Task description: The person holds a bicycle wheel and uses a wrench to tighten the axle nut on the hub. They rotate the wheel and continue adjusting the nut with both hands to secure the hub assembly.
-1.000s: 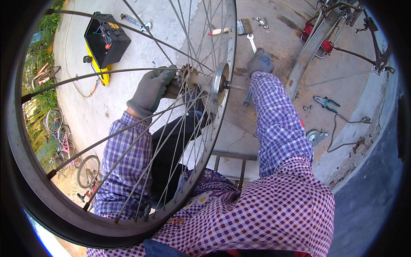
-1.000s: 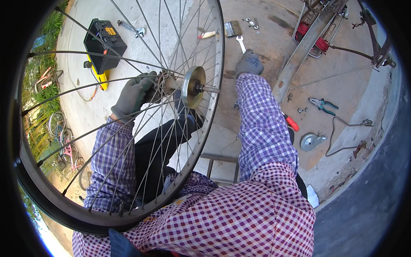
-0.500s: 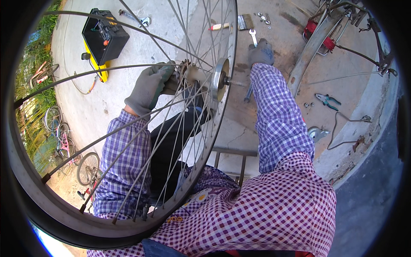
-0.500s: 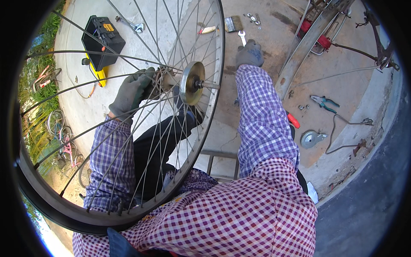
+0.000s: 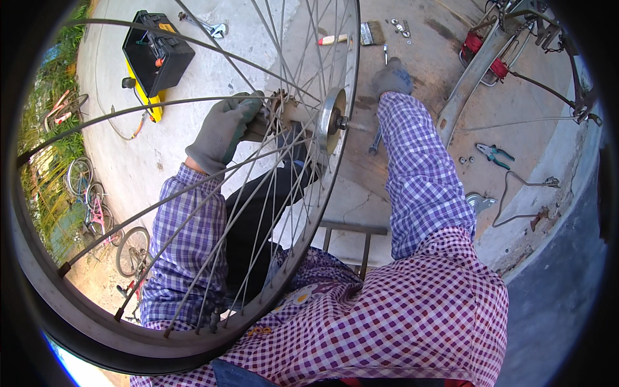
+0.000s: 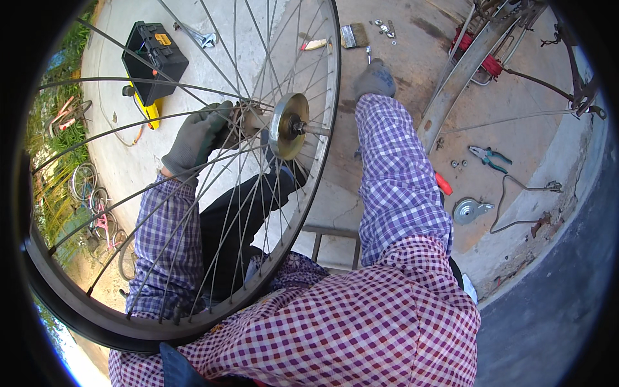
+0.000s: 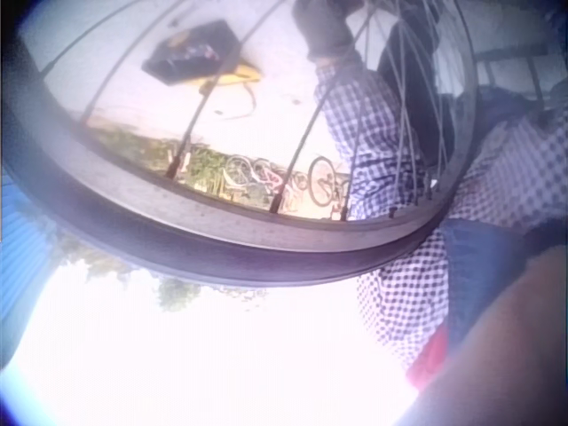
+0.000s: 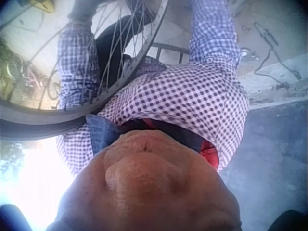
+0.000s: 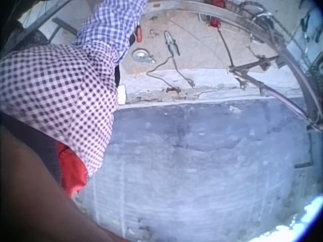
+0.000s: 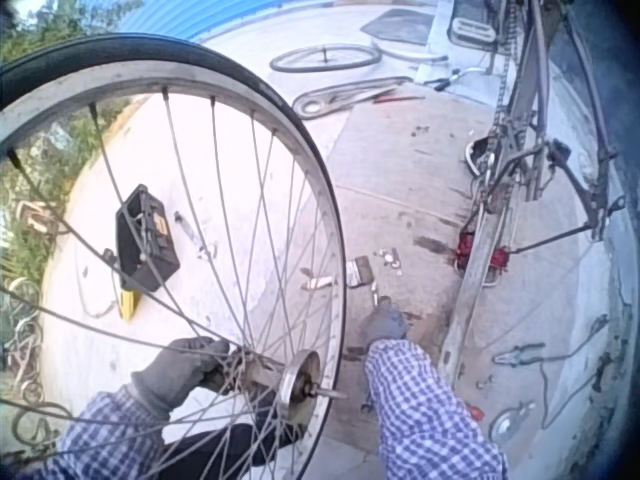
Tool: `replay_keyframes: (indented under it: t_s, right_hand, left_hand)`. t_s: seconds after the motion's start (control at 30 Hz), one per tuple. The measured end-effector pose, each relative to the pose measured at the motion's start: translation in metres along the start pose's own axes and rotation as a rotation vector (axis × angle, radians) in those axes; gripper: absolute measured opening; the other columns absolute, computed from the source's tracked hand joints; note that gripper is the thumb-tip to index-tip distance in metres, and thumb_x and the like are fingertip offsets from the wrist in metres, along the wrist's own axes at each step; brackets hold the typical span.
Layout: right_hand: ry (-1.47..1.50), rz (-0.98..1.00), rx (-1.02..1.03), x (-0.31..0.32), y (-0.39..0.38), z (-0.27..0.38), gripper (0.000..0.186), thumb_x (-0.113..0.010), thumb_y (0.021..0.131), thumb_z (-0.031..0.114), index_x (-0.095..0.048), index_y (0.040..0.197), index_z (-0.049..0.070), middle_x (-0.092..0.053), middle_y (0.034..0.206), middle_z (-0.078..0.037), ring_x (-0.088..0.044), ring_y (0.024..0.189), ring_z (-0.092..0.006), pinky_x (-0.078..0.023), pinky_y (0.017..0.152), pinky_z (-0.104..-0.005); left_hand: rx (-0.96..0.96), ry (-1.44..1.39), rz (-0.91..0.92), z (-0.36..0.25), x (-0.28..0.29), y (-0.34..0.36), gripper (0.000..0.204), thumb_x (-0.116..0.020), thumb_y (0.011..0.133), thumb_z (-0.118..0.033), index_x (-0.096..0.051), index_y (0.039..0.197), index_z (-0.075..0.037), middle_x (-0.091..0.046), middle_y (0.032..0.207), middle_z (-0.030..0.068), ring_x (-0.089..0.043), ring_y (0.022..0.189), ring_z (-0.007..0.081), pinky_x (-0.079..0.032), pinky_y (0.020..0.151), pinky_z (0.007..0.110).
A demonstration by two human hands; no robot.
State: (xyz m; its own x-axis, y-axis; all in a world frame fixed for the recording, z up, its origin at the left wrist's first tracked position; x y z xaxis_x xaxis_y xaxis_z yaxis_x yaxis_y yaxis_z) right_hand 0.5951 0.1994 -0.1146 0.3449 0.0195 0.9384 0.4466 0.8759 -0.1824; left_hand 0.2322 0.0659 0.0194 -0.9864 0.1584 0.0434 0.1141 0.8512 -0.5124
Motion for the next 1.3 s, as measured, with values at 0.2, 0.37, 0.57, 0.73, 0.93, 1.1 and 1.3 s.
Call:
replay_keyframes:
  t_s: [0.2,0.37,0.57,0.73,0.93,1.1,1.3]
  right_hand:
    - [0.096,0.097,-0.026,-0.018,-0.019,0.031,0.041,-0.062,0.095,0.027,-0.069,0.124,-0.001,-0.073,0.124,-0.022,-0.071,0.115,-0.0347,-0.058,0.093,-0.0450]
    - [0.791,0.204,-0.109,-0.046,-0.073,0.084,0.045,-0.063,0.097,0.038,-0.071,0.109,-0.005,-0.076,0.094,-0.016,-0.073,0.084,-0.0249,-0.058,0.078,-0.0401]
    - [1.142,0.183,0.020,-0.059,-0.199,0.223,0.030,-0.074,0.098,0.030,-0.071,0.096,0.000,-0.070,0.078,-0.007,-0.063,0.057,-0.0125,-0.051,0.050,-0.0271]
    - [1.183,0.259,0.151,-0.077,-0.275,0.288,0.028,-0.075,0.097,0.024,-0.067,0.100,-0.003,-0.071,0.081,-0.010,-0.067,0.061,-0.0148,-0.055,0.050,-0.0282]
    - [1.257,0.575,0.235,-0.132,-0.340,0.295,0.045,-0.066,0.102,0.038,-0.069,0.105,-0.007,-0.070,0.082,-0.014,-0.069,0.064,-0.0179,-0.060,0.055,-0.0306]
    - [1.109,0.625,0.107,-0.130,-0.382,0.267,0.053,-0.058,0.106,0.048,-0.073,0.108,-0.003,-0.060,0.076,-0.004,-0.056,0.061,-0.0110,-0.048,0.052,-0.0263]
    - [1.171,0.641,0.006,-0.147,-0.399,0.246,0.040,-0.064,0.104,0.039,-0.071,0.114,0.000,-0.052,0.074,0.001,-0.048,0.058,-0.0078,-0.040,0.048,-0.0240]
  left_hand:
    - [0.035,-0.049,-0.048,0.023,0.041,0.001,0.035,-0.062,0.108,-0.031,-0.070,0.124,-0.001,-0.074,0.098,0.0063,-0.071,0.082,0.0130,-0.059,0.076,0.027]
    - [0.083,-0.035,-0.207,0.051,0.122,0.011,0.037,-0.062,0.107,-0.034,-0.069,0.122,-0.001,-0.073,0.093,0.0076,-0.071,0.074,0.0170,-0.060,0.070,0.032]
    - [0.174,0.074,-0.201,0.113,0.267,-0.015,0.038,-0.064,0.105,-0.045,-0.071,0.103,-0.008,-0.073,0.085,0.0048,-0.066,0.063,0.0123,-0.055,0.061,0.028]
    - [0.262,0.143,-0.300,0.192,0.368,-0.049,0.038,-0.063,0.105,-0.044,-0.072,0.091,-0.010,-0.069,0.077,0.0021,-0.063,0.063,0.0133,-0.054,0.060,0.029]
    - [0.403,0.050,-0.299,0.276,0.402,-0.050,0.034,-0.061,0.106,-0.041,-0.071,0.098,-0.009,-0.070,0.081,0.0025,-0.065,0.064,0.0146,-0.056,0.062,0.031]
    - [0.402,-0.030,-0.222,0.295,0.404,-0.053,0.037,-0.064,0.104,-0.045,-0.071,0.102,-0.009,-0.071,0.082,0.0039,-0.067,0.065,0.0160,-0.057,0.063,0.032]
    - [0.465,0.008,-0.255,0.316,0.403,-0.058,0.038,-0.064,0.105,-0.044,-0.072,0.106,-0.006,-0.071,0.082,0.0046,-0.070,0.068,0.0163,-0.060,0.064,0.031]
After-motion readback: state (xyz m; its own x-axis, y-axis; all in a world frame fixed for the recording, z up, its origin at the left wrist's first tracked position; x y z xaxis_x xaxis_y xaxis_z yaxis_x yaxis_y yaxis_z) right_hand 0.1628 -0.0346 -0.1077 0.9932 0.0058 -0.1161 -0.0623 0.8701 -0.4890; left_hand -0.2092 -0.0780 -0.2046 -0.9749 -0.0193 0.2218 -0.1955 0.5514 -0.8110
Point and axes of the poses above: each hand's wrist, its own y-axis towards the middle knuckle, its own x-axis out of the back of the hand, z = x × y, the point moved 5 cm from there along y, towards the middle knuckle
